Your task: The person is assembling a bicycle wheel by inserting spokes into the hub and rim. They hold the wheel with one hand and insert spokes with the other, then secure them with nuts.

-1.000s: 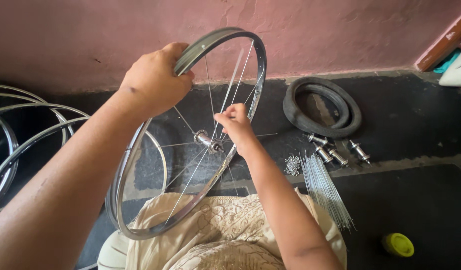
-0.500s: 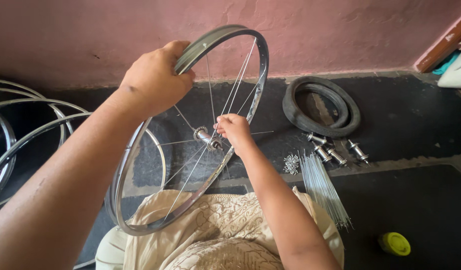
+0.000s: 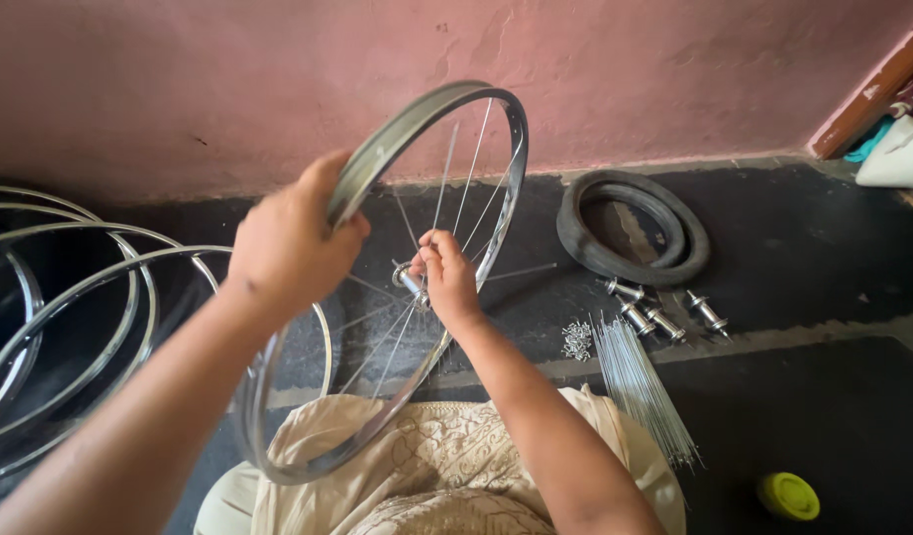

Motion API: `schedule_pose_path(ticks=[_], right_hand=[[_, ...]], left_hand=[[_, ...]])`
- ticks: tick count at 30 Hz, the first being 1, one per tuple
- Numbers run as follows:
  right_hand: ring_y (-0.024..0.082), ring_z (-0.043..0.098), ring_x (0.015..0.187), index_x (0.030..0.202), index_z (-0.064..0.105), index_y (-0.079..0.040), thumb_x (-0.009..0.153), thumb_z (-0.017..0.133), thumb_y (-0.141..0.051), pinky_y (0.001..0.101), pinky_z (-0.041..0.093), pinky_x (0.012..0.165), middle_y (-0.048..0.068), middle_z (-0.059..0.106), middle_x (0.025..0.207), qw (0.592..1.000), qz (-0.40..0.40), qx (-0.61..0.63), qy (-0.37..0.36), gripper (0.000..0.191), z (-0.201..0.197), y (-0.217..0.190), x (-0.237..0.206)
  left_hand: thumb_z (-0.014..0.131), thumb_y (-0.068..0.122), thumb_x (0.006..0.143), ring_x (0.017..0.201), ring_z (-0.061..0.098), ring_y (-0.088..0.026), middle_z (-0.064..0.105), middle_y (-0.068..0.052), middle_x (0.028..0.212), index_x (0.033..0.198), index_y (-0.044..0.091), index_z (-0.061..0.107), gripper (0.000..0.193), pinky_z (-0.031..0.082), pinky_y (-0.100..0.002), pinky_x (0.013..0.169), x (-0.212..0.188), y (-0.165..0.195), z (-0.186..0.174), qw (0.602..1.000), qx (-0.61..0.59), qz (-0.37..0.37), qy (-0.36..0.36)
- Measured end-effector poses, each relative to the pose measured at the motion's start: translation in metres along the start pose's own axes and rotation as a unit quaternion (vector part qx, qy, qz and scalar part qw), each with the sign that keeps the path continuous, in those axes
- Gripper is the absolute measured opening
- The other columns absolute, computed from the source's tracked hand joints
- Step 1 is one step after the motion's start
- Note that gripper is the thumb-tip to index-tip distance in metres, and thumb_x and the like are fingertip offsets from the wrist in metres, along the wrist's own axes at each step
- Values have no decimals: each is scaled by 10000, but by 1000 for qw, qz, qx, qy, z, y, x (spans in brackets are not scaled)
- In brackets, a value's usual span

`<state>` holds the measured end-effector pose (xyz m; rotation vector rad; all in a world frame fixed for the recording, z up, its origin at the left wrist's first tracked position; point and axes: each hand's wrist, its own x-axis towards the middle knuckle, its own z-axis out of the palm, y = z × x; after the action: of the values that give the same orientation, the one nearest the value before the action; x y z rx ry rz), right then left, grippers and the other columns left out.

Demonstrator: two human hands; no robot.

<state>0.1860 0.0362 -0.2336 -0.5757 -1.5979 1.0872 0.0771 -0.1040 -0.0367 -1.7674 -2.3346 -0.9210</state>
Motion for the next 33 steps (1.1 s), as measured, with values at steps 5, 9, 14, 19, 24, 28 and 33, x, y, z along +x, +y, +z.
schedule_pose_path(ticks=[5,9,14,19,24,28,33], right_hand=[[155,750,748,1081,610,-36,1042,557,-66,279,584,685,71,711,803,992,-76,-100,15,72,-3,6,-8],[157,745,781,1112,613,-36,1041,549,-51,287,596,715,77,714,856,993,-89,-77,-26,98,-9,9,-16],[168,735,798,1135,626,-39,1024,560,-7,298,596,734,81,709,885,988,-108,-75,-75,133,-6,5,-34],[207,735,862,1209,628,-47,990,573,28,317,604,765,76,715,1000,972,-178,-124,-93,237,-9,4,-38],[231,748,981,1156,643,-97,994,638,-28,327,615,840,82,736,1138,955,-236,-153,-94,176,-7,-6,-50],[251,719,1062,1190,664,-68,977,673,-87,335,599,920,109,718,1178,930,-298,-198,-84,215,-16,-19,-66],[264,711,1072,1121,714,-56,992,626,-20,368,567,940,121,743,1126,941,-222,-254,8,160,-82,10,-61]], left_hand=[[637,69,813,995,763,-216,781,-103,1067,1458,145,494,665,581,-351,842,-73,-8,17,977,-209,-18,34],[734,25,697,1062,629,-201,615,-157,1241,1498,97,423,862,548,-349,842,-81,-13,16,942,-334,-24,16],[743,123,726,1100,621,-203,656,-117,1268,1460,148,485,779,509,-322,900,-27,-12,-2,938,-306,-124,-105],[641,101,714,1104,667,-252,707,-142,1251,1219,-21,636,520,514,-347,940,6,-15,-1,825,-495,-96,-257],[566,35,634,977,658,-224,711,-170,1002,1086,-31,771,501,475,-325,932,-31,-27,-7,853,-453,-97,-238],[591,-51,574,968,574,-206,612,-102,969,1147,-65,753,595,466,-355,928,-87,-28,-22,850,-466,-133,-205],[590,-81,650,1042,513,-218,592,-132,1071,1251,-39,698,611,424,-374,989,-116,-42,-34,853,-443,-169,-218]])
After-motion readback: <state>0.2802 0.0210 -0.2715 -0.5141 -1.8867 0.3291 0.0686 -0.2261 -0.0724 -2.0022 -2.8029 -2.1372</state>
